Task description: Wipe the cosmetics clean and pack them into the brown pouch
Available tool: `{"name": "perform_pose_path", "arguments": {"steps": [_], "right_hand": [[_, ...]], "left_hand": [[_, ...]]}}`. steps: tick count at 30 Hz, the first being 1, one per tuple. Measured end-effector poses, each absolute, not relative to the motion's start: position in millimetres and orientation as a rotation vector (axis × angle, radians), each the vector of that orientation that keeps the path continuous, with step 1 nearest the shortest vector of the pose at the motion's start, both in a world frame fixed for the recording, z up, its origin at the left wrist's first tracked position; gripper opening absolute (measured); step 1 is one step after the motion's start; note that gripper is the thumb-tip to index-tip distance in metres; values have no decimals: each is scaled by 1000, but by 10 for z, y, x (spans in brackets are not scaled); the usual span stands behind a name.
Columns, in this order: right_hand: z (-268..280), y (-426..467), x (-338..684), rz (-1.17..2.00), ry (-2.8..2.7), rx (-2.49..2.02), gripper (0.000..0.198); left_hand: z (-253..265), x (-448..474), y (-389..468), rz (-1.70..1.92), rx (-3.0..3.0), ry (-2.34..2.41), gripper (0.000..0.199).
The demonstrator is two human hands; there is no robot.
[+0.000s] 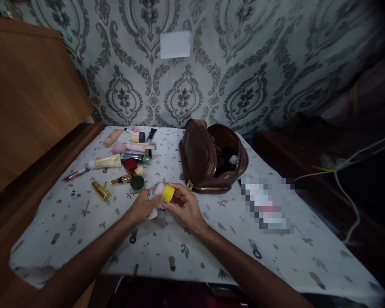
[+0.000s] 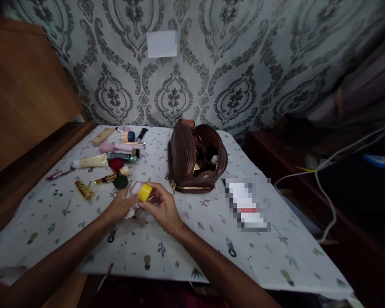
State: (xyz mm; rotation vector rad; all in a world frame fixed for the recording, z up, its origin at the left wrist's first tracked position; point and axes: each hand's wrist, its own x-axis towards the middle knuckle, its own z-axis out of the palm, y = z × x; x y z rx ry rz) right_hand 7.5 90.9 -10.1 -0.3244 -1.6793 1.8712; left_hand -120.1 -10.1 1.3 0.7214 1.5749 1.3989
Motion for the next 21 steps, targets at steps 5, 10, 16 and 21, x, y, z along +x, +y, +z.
{"name": "perform_pose_path", "arguments": {"steps": [5,10,16,21], "right_hand": [[35,923,111,1945,-1626,-307,58],[131,944,138,2041,-1594,-313,56],[148,958,155,1997,-1624,-318,57],[211,964,201,1875,-1683,-315,52]], "left_hand": [[48,-1177,-121,1396,820,1539,56],[133,-1128,-144,1382,955,1491,58],[136,-1103,-129,1317,986,1533,55],[156,-1048,-72,1426,1096,1545,42]]}}
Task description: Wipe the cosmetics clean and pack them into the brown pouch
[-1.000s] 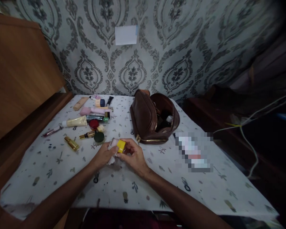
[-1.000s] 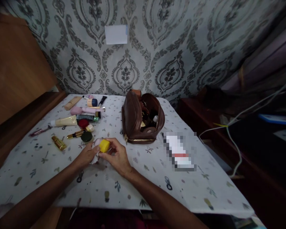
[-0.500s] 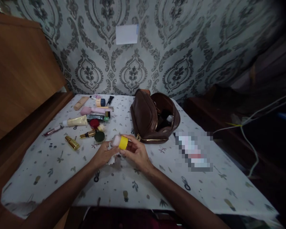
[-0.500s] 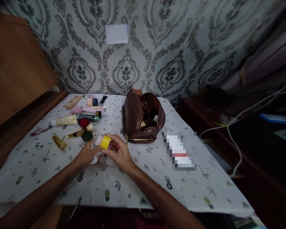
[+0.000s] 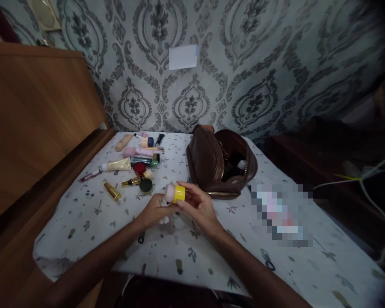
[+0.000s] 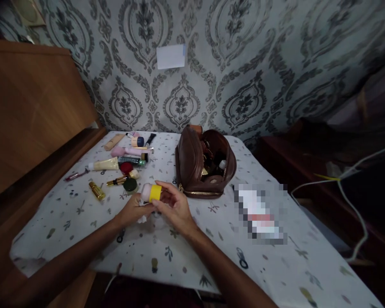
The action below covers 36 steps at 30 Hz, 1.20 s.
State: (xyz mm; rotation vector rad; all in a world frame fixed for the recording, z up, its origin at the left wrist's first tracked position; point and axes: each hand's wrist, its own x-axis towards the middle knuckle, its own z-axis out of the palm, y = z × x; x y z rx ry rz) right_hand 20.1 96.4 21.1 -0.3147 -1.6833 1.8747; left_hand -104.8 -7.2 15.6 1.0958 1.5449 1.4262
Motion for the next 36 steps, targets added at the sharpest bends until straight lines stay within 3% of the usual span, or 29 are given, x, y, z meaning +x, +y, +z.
{"name": "perform_pose_path", "arguments": {"steps": [7,14,21,29,33,36], "right_hand": [[530,1313,520,1437,-1625,-438,47],[795,1970,959,1121,-1546,-574,42],[897,2297,1055,995,-1777,-653,47],[1019,2423,974,830,-2003,-619,43],[1099,2467,990,714,-2202,-611,37],[1142,2502,1006,690,-2362,-594,33]], "left_hand": [[542,-828,115,1221,1551,1744,28],[745,-439,632,711,2235,1916,61],[759,-206,855,322,2317,2269,69],[552,-152,944,366,2314,2432,76],[547,-204,922,388,2310,2324,83],[597,-275,876,340,2346,2184,78]]}}
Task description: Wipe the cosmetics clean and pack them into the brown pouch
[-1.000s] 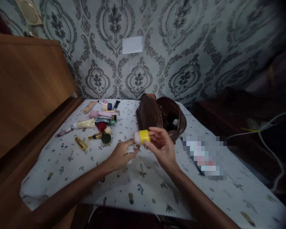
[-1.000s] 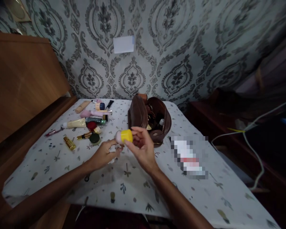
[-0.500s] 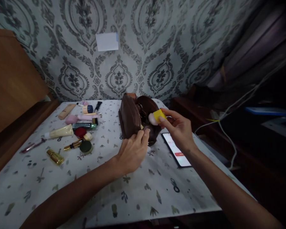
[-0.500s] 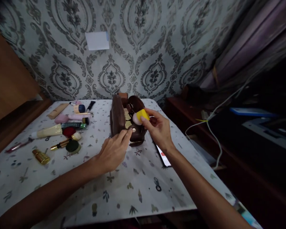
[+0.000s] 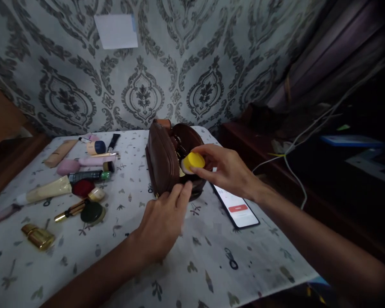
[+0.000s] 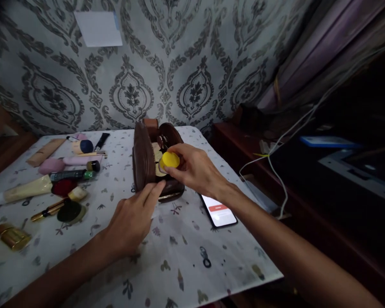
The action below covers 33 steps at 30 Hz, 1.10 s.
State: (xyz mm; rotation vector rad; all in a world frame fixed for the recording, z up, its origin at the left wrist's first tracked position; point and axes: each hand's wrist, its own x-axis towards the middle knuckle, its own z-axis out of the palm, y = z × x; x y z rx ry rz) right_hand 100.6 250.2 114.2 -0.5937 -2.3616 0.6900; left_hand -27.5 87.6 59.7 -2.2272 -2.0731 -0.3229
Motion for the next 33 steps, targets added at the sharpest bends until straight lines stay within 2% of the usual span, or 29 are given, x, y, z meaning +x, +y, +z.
{"name": "perform_pose_path", "arguments": {"steps": [3,14,19,26,33], "right_hand": [[1177,2538,995,618,-2505,-599,29],[1303,2668,743,519,-2874,-659,16],[1390,2568,675,465,-2980,-726,14],[1362,2503,691,540,-3035,-756,25],[1313,2459,596,553,-3142,-737,21]], "left_hand": [[618,-333,833,-233,-2341,-1990,68],[511,-349,795,-247,-2298,-1822,59],[532,-378,798,-224,-2310,-1791,65],[588,-381,785,-219,-2289,-1760,68],[664,-408,787,-269,-2301,-1813,68]]}}
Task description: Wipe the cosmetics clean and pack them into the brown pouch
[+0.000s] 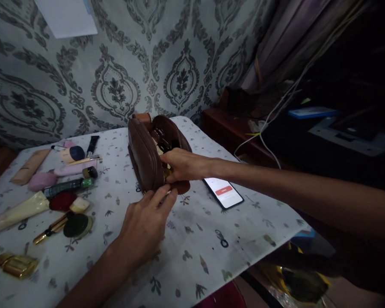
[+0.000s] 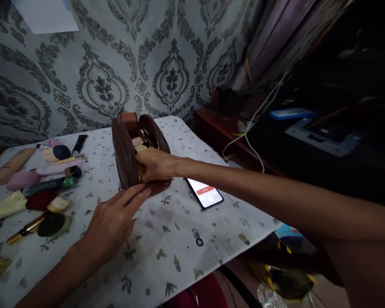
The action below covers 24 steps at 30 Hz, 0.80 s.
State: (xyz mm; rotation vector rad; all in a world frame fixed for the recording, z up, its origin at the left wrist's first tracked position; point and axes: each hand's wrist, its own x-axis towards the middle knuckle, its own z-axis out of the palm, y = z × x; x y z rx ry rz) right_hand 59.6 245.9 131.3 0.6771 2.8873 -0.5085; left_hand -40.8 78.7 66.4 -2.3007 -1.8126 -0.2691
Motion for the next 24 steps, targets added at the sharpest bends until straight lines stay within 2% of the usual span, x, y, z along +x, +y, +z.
{"name": "perform_pose_path", "arguments": {"steps": [9,14,24], "right_hand": [[1254,2451,461,-456,2791,811,34],[1263,2411,363,-471,2640,857,30],[1216,2321,298,-507,2638,892,42]], "left_hand": [[622,-394,776,-314,-2296,-1771,70],[607,-411,777,-320,-2320,-1739,73],[714,-419,768,-150,-2371,-1823,66]]}}
